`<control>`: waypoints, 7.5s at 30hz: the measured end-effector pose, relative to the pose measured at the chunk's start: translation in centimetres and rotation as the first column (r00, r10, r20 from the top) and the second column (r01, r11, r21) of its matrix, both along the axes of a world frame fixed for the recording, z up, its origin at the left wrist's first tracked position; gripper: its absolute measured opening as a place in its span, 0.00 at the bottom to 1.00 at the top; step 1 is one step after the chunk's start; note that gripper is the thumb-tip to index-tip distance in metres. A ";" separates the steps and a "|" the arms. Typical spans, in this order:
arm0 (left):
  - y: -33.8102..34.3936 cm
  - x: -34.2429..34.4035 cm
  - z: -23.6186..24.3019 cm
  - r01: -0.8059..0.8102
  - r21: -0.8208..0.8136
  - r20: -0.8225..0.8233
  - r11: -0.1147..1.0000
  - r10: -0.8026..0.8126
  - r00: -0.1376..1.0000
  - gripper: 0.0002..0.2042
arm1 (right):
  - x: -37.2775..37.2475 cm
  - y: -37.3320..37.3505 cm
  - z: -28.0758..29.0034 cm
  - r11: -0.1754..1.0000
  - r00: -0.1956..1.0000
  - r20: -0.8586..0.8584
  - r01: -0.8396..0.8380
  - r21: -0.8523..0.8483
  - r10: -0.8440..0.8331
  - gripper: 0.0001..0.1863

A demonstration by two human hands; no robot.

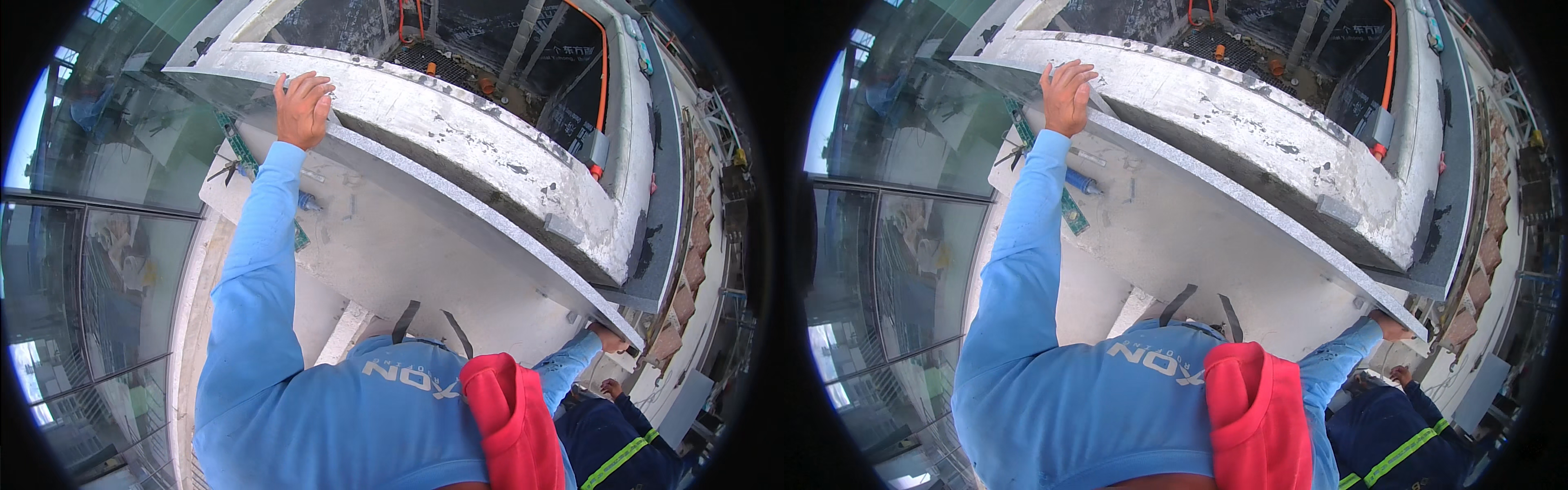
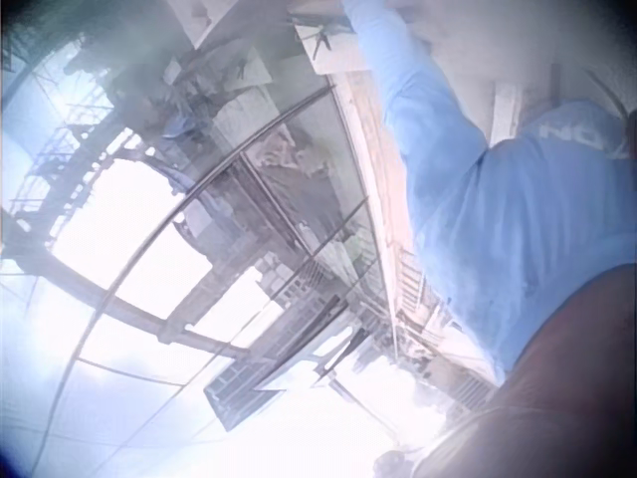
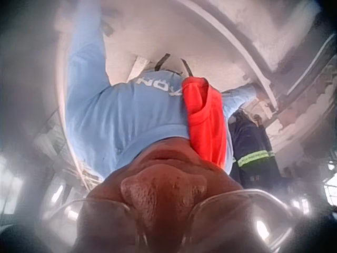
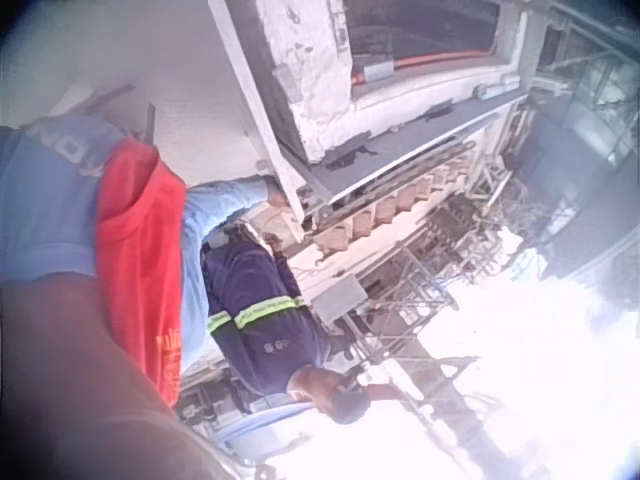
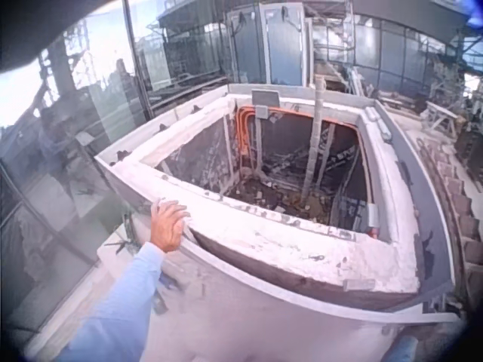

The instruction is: The person lifts and positions large stone slabs onto a curved concrete ledge, aligns them, and applies tape along the seams. They retrieve tape and tools from a bucket and continue fitting additional slabs with assistance from a coworker.

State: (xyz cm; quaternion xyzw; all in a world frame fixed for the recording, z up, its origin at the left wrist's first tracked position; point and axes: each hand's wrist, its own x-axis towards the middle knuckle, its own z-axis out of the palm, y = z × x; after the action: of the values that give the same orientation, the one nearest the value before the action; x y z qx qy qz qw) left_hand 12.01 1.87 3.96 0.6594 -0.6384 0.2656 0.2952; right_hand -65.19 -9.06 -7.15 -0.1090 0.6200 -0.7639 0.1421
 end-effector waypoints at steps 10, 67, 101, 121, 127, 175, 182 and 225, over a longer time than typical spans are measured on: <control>-1.7 1.1 0.4 0.057 -0.057 -0.002 0.997 -0.058 0.998 0.19 | 1.2 0.0 1.6 0.729 0.908 -0.409 0.340 0.594 -0.091 0.21; -2.5 1.5 0.1 -0.009 0.013 -0.022 1.000 0.009 1.000 0.26 | 32.7 0.5 13.8 0.543 -0.242 -0.534 -0.034 0.839 0.810 0.55; -4.0 13.4 4.9 0.653 0.644 -0.062 0.398 -0.824 0.564 0.21 | 50.4 3.7 12.0 0.455 -0.405 -0.335 0.248 0.855 0.851 0.57; -6.5 13.5 4.8 0.667 0.675 0.132 0.316 -0.941 0.313 0.20 | 52.9 5.5 15.0 0.534 -0.399 -0.452 0.119 0.837 0.798 0.44; -5.6 12.8 4.5 0.666 0.650 0.150 0.365 -0.922 0.358 0.20 | 51.8 5.9 15.2 0.485 -0.389 -0.407 0.124 0.866 0.827 0.43; -1.2 8.2 6.1 0.523 0.657 0.124 0.543 -0.762 0.635 0.21 | 50.1 43.9 -11.1 0.609 0.473 -0.444 -0.282 0.742 0.761 0.33; 0.1 8.4 5.8 0.404 0.667 0.123 0.626 -0.628 0.769 0.22 | 47.5 79.9 -14.8 0.016 0.821 0.198 -0.245 0.970 0.535 0.36; -6.2 -26.4 3.8 0.245 0.770 -0.138 0.589 -0.221 0.965 0.31 | 3.0 10.6 -25.2 0.896 0.656 0.738 -0.409 0.171 0.159 0.25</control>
State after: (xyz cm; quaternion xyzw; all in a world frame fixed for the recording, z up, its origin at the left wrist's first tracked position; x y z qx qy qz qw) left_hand -14.41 -4.28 7.72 0.6359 -0.7665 -0.0879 0.0207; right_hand -62.17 1.54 -32.37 0.1197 0.6081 -0.6017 0.5038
